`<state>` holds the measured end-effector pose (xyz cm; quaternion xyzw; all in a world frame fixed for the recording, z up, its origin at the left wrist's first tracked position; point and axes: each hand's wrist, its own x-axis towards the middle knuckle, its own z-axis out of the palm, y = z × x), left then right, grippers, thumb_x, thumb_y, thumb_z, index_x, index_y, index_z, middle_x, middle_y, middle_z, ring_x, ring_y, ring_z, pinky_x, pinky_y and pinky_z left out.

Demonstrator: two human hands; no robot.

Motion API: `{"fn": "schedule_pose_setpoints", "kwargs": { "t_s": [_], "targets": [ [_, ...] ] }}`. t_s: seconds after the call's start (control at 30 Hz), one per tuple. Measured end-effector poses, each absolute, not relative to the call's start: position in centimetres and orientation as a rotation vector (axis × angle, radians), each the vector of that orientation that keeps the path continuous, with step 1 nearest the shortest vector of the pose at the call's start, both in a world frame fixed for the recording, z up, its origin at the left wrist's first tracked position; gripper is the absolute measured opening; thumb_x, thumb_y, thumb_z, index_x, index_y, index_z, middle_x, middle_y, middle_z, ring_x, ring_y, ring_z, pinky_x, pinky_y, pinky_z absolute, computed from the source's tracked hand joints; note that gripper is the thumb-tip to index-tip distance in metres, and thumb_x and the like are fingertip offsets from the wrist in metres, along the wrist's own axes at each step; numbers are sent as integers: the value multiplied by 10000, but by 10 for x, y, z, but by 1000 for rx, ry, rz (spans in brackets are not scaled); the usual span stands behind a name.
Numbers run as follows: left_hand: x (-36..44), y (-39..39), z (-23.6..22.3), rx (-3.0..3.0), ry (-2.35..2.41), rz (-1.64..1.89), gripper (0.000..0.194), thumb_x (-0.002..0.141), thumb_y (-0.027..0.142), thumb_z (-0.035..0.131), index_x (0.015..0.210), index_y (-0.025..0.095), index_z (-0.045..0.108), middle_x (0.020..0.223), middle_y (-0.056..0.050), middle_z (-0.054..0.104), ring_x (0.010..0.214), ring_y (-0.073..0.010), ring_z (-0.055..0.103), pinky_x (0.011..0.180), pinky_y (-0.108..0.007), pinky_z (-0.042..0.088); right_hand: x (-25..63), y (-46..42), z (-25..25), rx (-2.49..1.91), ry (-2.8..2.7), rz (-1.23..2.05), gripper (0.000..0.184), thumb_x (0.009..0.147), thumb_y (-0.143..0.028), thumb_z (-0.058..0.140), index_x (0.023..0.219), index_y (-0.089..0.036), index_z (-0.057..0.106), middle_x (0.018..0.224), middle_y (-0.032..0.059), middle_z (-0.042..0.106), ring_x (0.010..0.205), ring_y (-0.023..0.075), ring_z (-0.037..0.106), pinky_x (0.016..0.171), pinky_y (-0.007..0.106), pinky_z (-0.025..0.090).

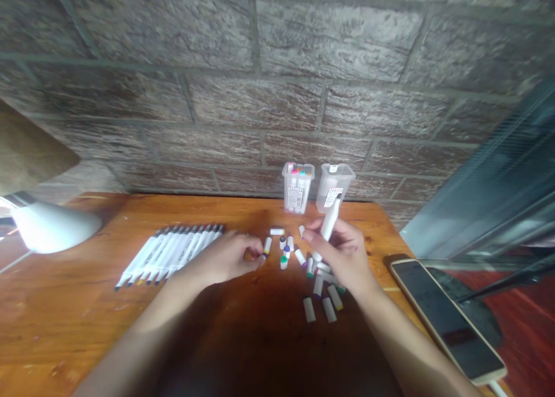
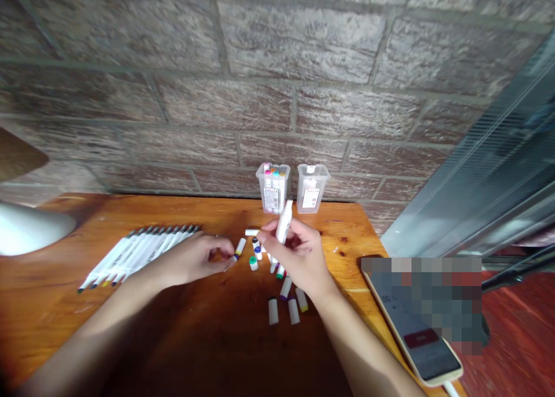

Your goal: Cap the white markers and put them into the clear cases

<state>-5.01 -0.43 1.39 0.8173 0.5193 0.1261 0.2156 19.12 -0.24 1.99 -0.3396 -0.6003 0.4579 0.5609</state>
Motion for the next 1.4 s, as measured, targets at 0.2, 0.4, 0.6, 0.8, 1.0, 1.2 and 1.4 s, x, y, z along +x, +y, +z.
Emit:
{"fn": "schedule_pose_setpoints", "kwargs": {
  "t_s": [0.2, 0.4, 0.6, 0.8, 1.0, 1.2, 1.4],
  "targets": [
    [-52, -2, 6, 2268, 1420, 411, 232, 892, 392, 549, 852, 237, 717, 846, 6, 762, 719, -158, 657, 639, -223, 416, 199, 11, 21, -782, -1182, 1169, 233, 748, -390, 797, 909, -238, 724, 602, -41, 631, 515, 106, 563, 508, 225, 429],
    [-47, -1, 7, 2254, 1457, 411, 241, 893, 408, 557, 850, 231, 715, 809, 13, 760, 686, -149, 662, 612, -217, 403, 206, 25, 26, -866, -951, 1243, 372, 728, -523, 776, 863, -184, 706, 574, -47, 590, 376, 32, 335, 348, 201, 209],
    [-40, -1, 7, 2274, 1444, 426, 224, 910, 392, 551, 913, 228, 704, 835, 13, 769, 722, -153, 679, 630, -212, 409, 206, 33, 19, -908, -909, 1414, 398, 698, -490, 790, 901, -159, 701, 613, -5, 665, 395, 49, 436, 366, 194, 288],
    [-44, 0, 2, 2351, 1353, 451, 230, 947, 377, 515, 987, 237, 693, 897, 20, 769, 758, -145, 694, 669, -203, 432, 210, 37, 19, -851, -848, 1459, 280, 712, -351, 767, 910, -162, 711, 649, -16, 668, 427, 39, 478, 389, 169, 350],
    [-45, 1, -1, 2390, 1253, 530, 218, 953, 365, 520, 1032, 242, 683, 943, 22, 766, 784, -138, 699, 711, -201, 457, 217, 42, 21, -782, -702, 1546, 358, 645, -425, 855, 720, -191, 594, 488, -98, 492, 338, 11, 313, 298, 160, 196],
    [-44, 0, 0, 2393, 1267, 575, 198, 944, 341, 538, 1010, 229, 688, 914, 17, 765, 747, -133, 691, 680, -199, 455, 215, 40, 18, -793, -766, 1547, 367, 681, -361, 839, 651, -193, 514, 433, -119, 378, 331, 10, 235, 301, 158, 158],
    [-38, -4, 1, 2421, 1243, 611, 178, 943, 318, 552, 982, 228, 701, 878, 22, 764, 710, -119, 678, 665, -195, 444, 205, 32, 15, -890, -893, 1568, 375, 693, -386, 821, 633, -189, 507, 413, -109, 357, 330, 15, 212, 308, 172, 121]
  ]
}}
